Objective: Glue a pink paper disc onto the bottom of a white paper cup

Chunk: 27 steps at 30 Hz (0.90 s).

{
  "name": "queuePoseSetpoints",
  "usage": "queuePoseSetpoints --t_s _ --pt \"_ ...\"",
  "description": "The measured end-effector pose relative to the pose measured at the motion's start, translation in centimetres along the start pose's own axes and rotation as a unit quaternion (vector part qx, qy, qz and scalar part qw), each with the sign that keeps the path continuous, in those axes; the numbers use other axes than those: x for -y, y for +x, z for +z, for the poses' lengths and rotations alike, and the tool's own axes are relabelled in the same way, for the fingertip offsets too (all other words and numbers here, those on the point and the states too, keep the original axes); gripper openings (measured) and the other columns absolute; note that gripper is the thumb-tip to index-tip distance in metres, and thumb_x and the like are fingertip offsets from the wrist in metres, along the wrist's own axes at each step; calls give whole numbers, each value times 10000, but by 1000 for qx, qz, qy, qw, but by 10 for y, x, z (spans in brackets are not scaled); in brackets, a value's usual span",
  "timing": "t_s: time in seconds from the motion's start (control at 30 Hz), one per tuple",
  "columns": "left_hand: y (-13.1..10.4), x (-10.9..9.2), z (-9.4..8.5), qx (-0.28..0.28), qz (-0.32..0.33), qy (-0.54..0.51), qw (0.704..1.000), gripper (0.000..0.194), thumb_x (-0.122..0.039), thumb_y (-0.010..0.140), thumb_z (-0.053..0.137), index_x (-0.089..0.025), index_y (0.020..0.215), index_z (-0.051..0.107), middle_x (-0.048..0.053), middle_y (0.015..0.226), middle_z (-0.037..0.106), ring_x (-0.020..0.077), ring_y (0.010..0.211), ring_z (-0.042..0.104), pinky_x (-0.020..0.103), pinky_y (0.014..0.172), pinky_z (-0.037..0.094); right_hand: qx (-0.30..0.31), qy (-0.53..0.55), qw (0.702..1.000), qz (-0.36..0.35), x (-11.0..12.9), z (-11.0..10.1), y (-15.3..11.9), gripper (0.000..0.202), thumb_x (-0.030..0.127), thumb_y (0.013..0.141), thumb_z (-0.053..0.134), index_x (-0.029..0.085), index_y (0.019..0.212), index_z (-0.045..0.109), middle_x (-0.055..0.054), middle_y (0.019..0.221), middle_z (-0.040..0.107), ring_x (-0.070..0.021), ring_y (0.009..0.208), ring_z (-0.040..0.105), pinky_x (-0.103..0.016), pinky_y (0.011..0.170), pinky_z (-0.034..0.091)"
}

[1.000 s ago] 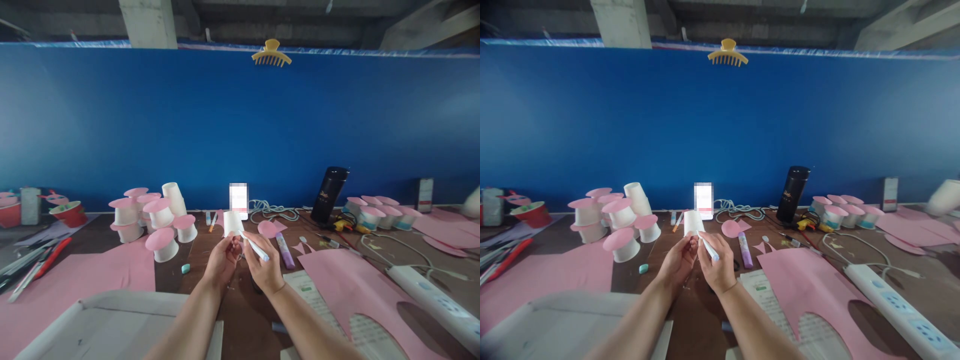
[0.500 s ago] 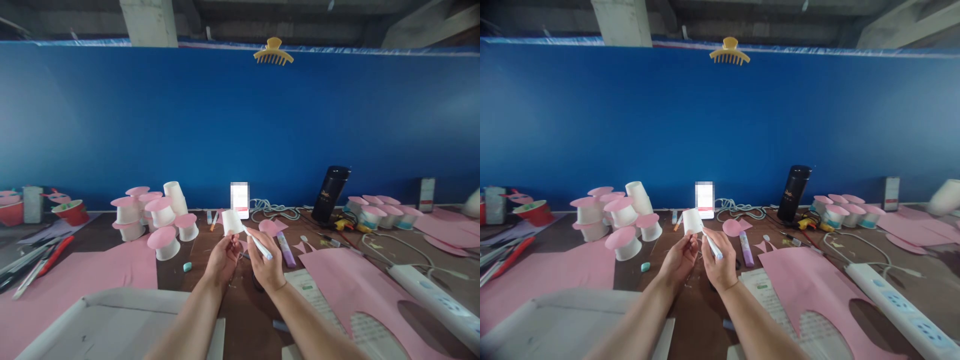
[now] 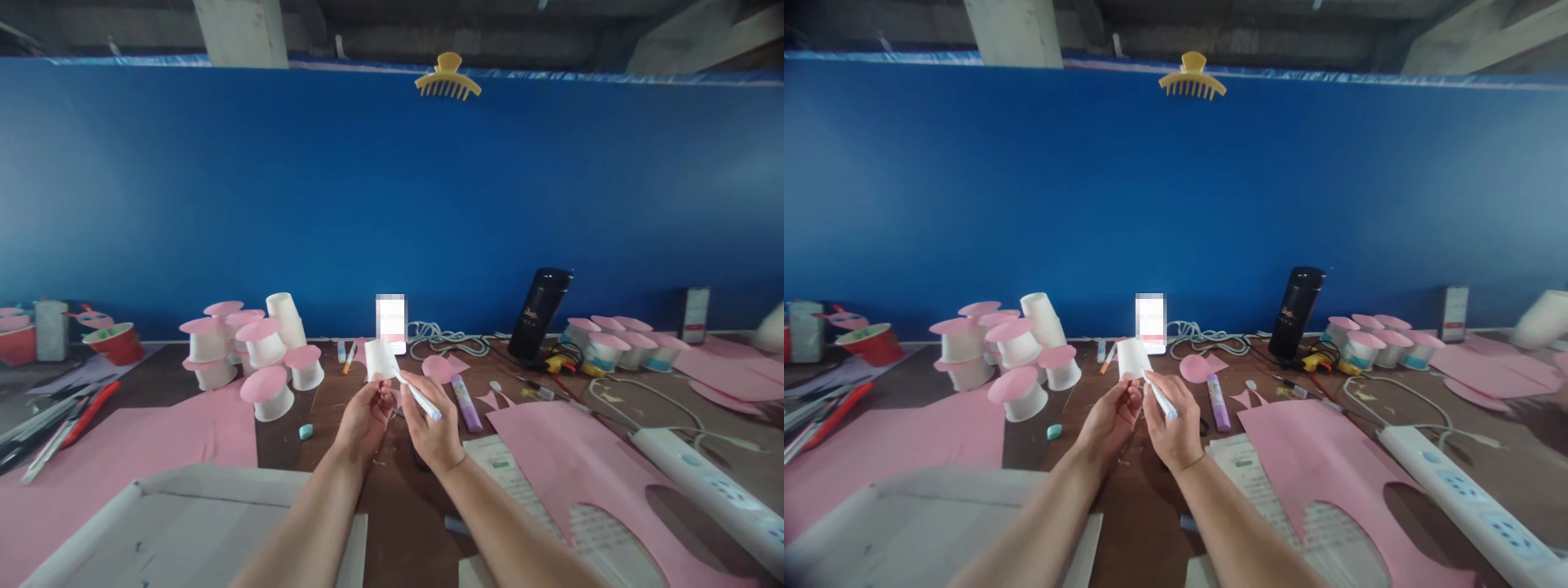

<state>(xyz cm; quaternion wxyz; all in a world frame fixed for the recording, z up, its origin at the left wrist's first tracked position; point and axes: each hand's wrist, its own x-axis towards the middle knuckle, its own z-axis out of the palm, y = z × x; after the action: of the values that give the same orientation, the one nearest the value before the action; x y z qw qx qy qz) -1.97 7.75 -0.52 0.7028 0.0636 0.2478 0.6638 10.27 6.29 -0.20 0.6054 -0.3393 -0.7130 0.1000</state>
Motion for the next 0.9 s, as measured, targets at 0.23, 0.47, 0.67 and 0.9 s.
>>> queuePoseSetpoints --t_s 0.23,0.47,0.67,0.9 --pt "-1 0 0 10 0 9 1000 141 -36 858 486 -51 783 604 86 708 622 64 572 586 137 552 521 1 -3 1000 1 -1 1 -1 249 171 887 517 205 1111 619 -79 993 668 -197 925 622 -364 838 524" --pt "3 2 -3 30 9 27 999 116 -51 847 521 -47 778 614 82 705 629 68 580 594 147 565 528 9 -5 1000 1 -1 0 0 254 169 886 515 208 1115 618 -79 995 667 -194 924 621 -361 840 523" --pt "1 3 -1 28 13 36 999 118 -60 844 533 -41 766 620 79 689 630 66 570 592 146 562 528 9 -18 1000 0 -1 0 0 249 175 885 514 201 1108 622 -77 989 669 -189 920 625 -350 838 525" --pt "0 3 -1 33 16 44 998 131 -68 841 539 -45 745 625 86 682 632 76 563 596 154 570 529 12 -17 1000 5 0 0 1 247 189 896 500 199 1110 624 -87 986 670 -197 922 627 -364 845 524"
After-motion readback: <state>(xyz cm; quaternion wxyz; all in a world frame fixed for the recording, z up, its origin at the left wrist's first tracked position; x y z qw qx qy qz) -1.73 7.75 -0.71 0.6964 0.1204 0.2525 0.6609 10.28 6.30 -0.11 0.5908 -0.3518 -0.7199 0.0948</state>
